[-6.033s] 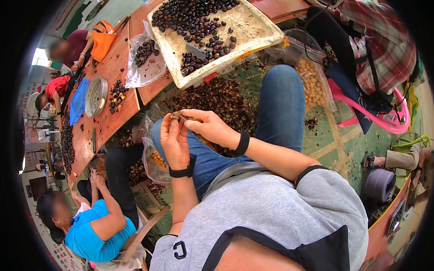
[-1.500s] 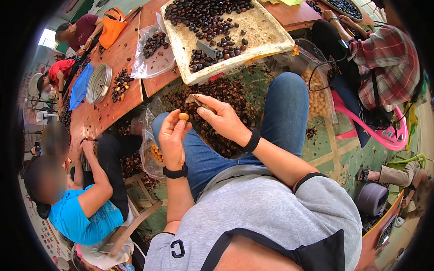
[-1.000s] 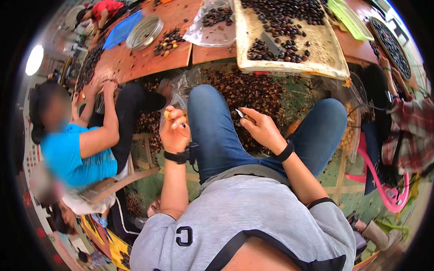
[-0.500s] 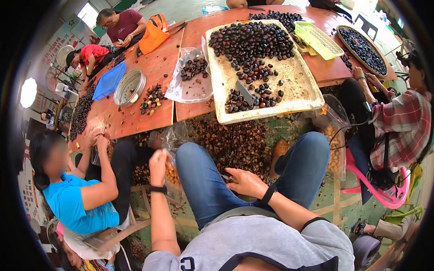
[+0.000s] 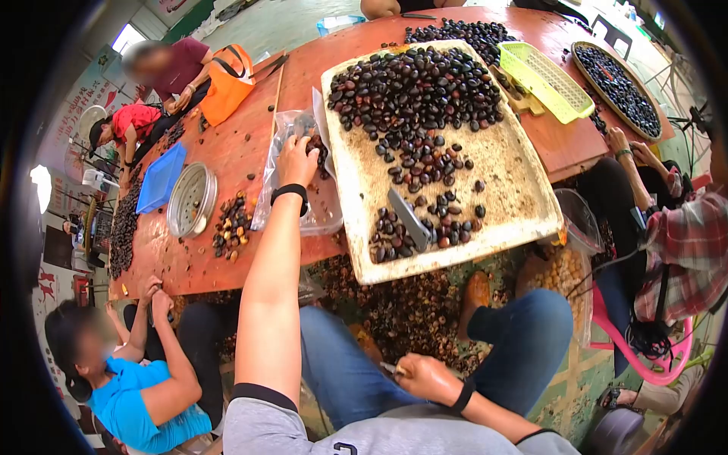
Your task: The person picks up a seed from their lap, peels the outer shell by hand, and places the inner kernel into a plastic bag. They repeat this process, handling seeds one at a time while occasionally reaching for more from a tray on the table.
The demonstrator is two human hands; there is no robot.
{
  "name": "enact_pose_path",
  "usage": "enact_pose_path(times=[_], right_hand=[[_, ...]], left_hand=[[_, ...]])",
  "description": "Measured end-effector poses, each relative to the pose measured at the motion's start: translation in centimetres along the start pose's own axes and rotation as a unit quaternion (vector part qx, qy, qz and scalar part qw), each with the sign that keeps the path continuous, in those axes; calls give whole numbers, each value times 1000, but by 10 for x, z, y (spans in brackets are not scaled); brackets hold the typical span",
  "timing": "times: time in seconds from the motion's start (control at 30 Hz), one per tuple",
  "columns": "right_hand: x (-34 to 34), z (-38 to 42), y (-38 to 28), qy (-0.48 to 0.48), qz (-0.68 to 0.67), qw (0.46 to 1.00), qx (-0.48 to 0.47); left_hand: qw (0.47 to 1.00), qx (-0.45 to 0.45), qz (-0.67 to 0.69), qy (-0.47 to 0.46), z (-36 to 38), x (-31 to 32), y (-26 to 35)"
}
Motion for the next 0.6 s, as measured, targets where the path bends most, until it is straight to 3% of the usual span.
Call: enact_pose_path(times=[0.07,0.2,0.43,0.6], right_hand=[[1,-4,0,-29,-16,999,14],[2,-13,-5,-77,-25,996,30],[13,-16,-19,-114,-1,993,33],[24,-15,-18,-110,29,993,42]], left_hand=[[999,8,-6,-45,-20,18,4],[996,45,78,-16,-37,67,-7],[989,144,17,22,-8,37,11],[987,144,46,46,23,13,16]])
Point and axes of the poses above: each hand's wrist, its own z-axis away from the middle knuckle, its own x-axis out of the palm, y = z × x, the point moved 7 cm from there along -z, towards the middle knuckle, and after that the axes turned 14 degrees about x, right-handed, at the moved point
